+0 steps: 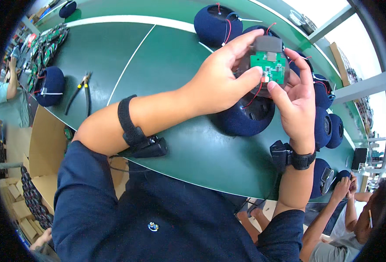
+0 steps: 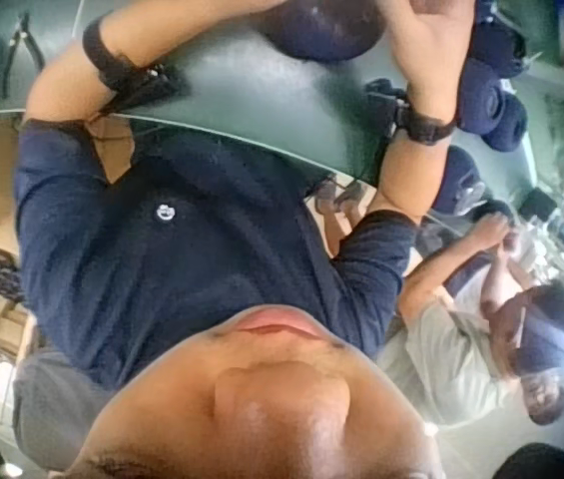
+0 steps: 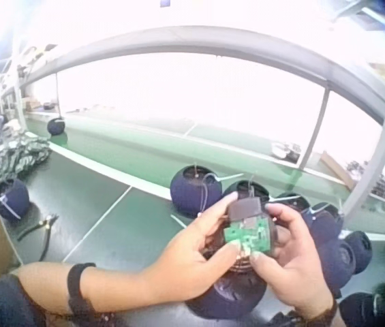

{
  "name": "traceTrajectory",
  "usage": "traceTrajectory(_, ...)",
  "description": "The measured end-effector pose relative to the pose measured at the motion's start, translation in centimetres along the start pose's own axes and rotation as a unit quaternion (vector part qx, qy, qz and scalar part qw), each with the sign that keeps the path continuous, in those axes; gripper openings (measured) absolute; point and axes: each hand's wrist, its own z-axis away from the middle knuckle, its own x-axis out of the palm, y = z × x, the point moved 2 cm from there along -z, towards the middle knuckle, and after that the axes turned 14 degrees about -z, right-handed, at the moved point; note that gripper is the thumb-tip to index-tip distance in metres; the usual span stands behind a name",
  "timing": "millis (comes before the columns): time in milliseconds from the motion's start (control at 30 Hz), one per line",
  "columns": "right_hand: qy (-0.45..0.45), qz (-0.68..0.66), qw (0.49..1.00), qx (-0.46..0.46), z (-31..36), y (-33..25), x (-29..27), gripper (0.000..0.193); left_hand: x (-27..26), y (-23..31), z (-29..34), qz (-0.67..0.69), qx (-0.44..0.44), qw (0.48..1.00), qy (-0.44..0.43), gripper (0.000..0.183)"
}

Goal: Assembling blue spherical smart speakers by connecting internal components and circuit boards.

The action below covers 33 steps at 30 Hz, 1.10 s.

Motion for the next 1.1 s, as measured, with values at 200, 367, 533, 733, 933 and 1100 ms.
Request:
traceTrajectory(200, -0.004, 0.040, 0.999, 0.009, 0.0, -0.3, -0.2, 0.060, -0.3, -1.0, 0.6, 0.032, -0.024, 0.999, 0.019, 0.071)
traceTrajectory(367, -0.003, 0.041, 0.999, 0.012, 0.1, 0.0, 0.1, 0.057, -0.4, -1.1, 1.5, -0.009, 0.021, 1.000, -0.007, 0.077)
traceTrajectory(533, -0.002, 0.061, 0.998, 0.001, 0.3, 0.1, 0.4, 0.056, -0.7, -1.0, 1.7, -0.032, 0.044, 0.999, 0.006, 0.074)
traceTrajectory(733, 0.000, 0.110, 0.993, -0.045, 0.6, -0.1, 0.7, 0.058, -0.8, -1.0, 1.3, 0.076, 0.020, 0.995, -0.057, 0.075)
traceTrajectory(933, -0.008, 0.133, 0.990, -0.044, 0.8, -0.2, 0.6, 0.058, -0.9, -0.8, 1.3, 0.072, 0.037, 0.995, -0.063, 0.076)
traceTrajectory(1100, -0.009, 0.129, 0.991, -0.039, 0.6, 0.1, 0.6, 0.058, -0.6, -0.4, 1.9, 0.028, 0.065, 0.996, -0.055, 0.076)
